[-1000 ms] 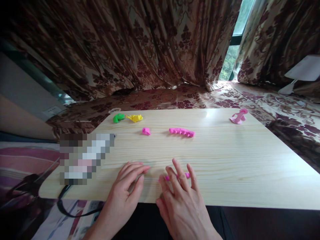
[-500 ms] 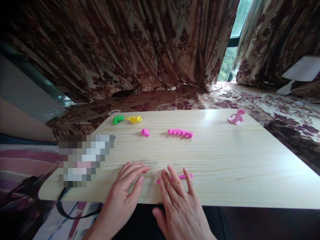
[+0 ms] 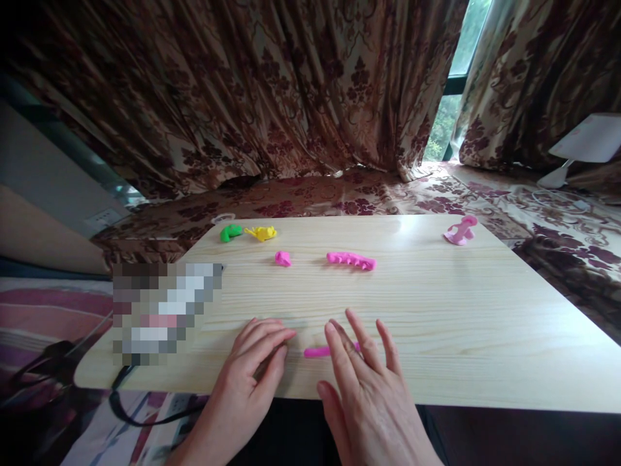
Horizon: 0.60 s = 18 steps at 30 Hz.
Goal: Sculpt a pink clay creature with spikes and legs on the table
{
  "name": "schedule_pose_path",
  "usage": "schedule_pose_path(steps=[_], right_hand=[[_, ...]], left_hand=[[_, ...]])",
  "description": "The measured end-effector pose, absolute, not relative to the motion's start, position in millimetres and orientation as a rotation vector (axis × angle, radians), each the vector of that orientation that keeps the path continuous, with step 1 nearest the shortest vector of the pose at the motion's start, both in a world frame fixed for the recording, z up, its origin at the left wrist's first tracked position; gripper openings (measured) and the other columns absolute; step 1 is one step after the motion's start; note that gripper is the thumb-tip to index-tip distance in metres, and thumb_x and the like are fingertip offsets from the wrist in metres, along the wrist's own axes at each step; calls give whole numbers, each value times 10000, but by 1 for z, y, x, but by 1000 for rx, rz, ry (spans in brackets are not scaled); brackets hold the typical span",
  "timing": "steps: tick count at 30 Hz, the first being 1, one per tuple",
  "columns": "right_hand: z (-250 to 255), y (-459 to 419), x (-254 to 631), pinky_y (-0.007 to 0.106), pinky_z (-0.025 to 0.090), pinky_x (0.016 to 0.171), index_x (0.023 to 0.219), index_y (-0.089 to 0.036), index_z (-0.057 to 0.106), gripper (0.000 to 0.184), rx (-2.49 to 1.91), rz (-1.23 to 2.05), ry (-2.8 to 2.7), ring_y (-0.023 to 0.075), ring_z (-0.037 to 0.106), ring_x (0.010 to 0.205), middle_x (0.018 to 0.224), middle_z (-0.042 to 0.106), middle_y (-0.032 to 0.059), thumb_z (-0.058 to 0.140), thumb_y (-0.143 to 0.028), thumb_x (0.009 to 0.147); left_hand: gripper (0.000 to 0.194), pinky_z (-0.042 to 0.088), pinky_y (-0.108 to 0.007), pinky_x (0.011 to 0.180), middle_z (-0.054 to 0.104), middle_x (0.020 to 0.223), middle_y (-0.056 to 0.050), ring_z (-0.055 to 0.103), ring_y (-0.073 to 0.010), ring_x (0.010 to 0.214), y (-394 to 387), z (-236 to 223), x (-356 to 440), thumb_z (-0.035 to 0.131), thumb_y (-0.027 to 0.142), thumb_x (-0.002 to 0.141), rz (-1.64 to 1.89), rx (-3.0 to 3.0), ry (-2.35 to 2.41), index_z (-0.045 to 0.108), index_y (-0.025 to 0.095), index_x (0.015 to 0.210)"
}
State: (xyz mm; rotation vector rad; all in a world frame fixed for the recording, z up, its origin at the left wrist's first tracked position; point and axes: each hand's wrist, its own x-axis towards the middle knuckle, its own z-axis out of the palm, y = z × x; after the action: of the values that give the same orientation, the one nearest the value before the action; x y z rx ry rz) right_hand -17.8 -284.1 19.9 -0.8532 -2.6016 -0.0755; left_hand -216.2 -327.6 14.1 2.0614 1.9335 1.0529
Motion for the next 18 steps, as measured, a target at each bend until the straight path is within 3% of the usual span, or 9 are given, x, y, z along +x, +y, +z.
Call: schedule_pose_path(steps=[3,8,18], right_hand=[[23,-282,-9,536,195,1069,1363,-122,398,507,-888,-117,-2587,307,182,1375,1431,396,71,460,-202,866],[16,-283,-16,569,245,1030,1243,-220,552,365,-910,-88,-2588,335,253,1348,1424,406,94,466,-312,901],[2,-287,-24,544,141,1090,1237,-253,555,374,-959,3,-2528,297,227,1364,1442,384,65,500,-396,896]], left_hand=[[278,299,-465,1056,592,1050,-47,504,-203,1070,-326,14,-212,458,109,852,1057,2057,1910,593,244,1054],[278,288,-467,1059,590,1028,-46,503,-202,1064,-326,12,-210,467,101,845,1049,2075,1904,601,241,1044],[291,321,-462,1034,570,1037,-58,488,-213,1070,-330,13,-212,465,98,842,1044,2063,1896,602,247,1052]])
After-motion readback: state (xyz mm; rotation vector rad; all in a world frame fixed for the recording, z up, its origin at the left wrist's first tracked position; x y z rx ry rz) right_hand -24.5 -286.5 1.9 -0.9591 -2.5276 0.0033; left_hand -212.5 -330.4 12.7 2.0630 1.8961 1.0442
